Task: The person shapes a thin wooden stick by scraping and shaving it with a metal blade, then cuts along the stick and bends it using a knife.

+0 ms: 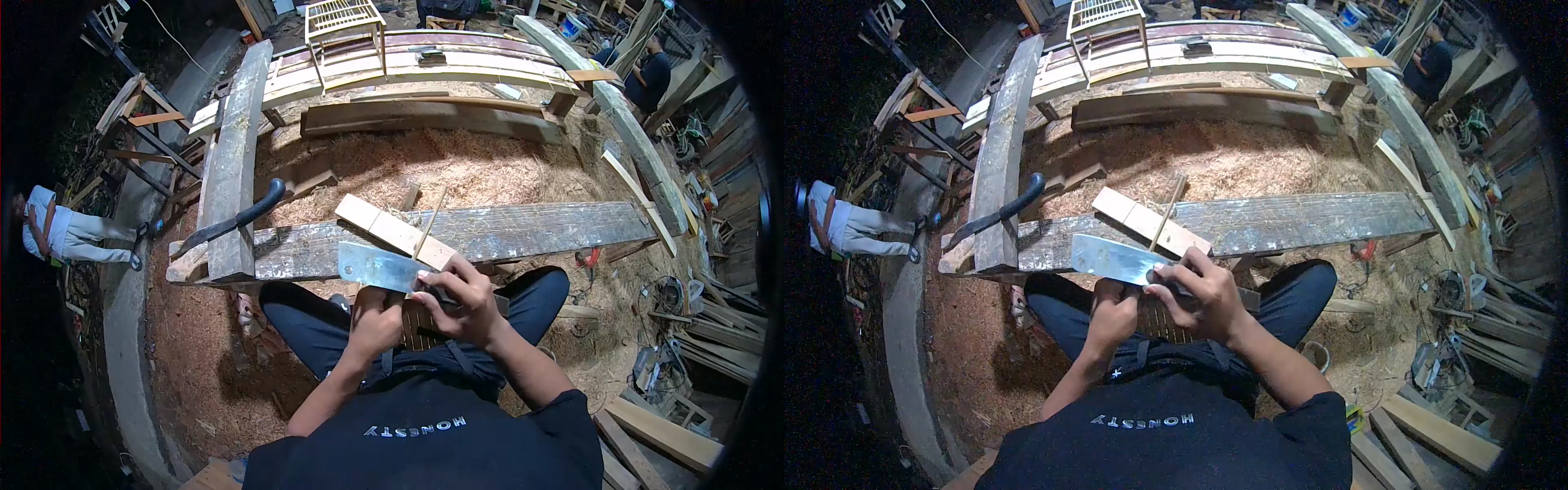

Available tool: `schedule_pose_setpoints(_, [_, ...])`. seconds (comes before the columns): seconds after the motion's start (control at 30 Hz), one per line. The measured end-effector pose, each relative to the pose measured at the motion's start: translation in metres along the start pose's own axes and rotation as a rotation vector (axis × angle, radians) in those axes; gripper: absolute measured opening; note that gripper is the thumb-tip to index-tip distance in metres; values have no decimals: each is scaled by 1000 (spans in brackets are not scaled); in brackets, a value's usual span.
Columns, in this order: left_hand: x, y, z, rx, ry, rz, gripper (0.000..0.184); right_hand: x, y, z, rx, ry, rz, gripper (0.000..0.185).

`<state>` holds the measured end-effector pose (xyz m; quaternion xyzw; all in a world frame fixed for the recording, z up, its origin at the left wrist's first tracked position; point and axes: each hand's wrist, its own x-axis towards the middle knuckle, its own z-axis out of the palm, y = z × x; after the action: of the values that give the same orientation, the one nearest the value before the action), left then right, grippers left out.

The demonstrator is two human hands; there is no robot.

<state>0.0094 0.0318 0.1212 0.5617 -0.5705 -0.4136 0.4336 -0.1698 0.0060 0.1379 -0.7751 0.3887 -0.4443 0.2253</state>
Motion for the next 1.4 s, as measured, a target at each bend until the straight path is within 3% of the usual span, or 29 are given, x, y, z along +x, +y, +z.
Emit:
schedule_pose_setpoints(0.07, [1,13,-3,74,-4,8,20,8,-1,-3,-6,89,-3,24])
schedule_pose_setpoints(0.17, [3,19,-3,14,-73,-148,21,16,3,-9,-65,61,10,22])
schedule_pose_setpoints(0.27, [1,19,0,-37,-24,-59,19,9,4,-5,-69,-20,-137,20])
schedule_pose_setpoints(0.37, [-4,20,-2,7,-14,-89,19,20,20,-19,-109,21,51,21])
schedule_pose_setpoints(0.43, [-1,22,-4,164,-56,-202,18,14,7,-12,-64,-53,-114,17])
schedule_pose_setpoints(0.47, [-4,16,-2,108,-1,-48,17,13,10,-12,-56,-37,-134,18])
schedule_pose_setpoints(0.77, [3,17,4,12,-84,-126,17,14,13,-16,-124,-55,-54,24])
schedule_pose_setpoints(0.83, [6,6,7,15,23,78,18,13,13,-11,-88,-35,-185,25])
schedule_pose_setpoints(0.9, [2,12,3,-12,1,-33,18,16,15,-21,-156,-69,-48,26])
schedule_pose_setpoints(0.97, [9,23,3,-22,-49,-152,18,19,20,-17,-153,-37,-58,26])
schedule_pose_setpoints(1.03, [11,21,6,-59,2,-31,20,20,9,-16,-100,-38,-156,25])
schedule_pose_setpoints(1.17, [6,16,4,52,-53,-175,20,21,19,-18,-173,-33,-68,24])
schedule_pose_setpoints(1.23, [9,13,7,-44,24,106,19,23,16,-20,-176,-26,-59,23])
schedule_pose_setpoints(1.3, [3,12,4,-39,14,-8,20,17,19,-18,-177,-33,-143,20])
schedule_pose_setpoints(1.37, [3,9,3,-44,-49,-83,20,27,36,-24,-197,61,10,20])
schedule_pose_setpoints(1.4, [3,15,2,-12,-86,-142,23,23,31,-25,-230,-3,-58,21])
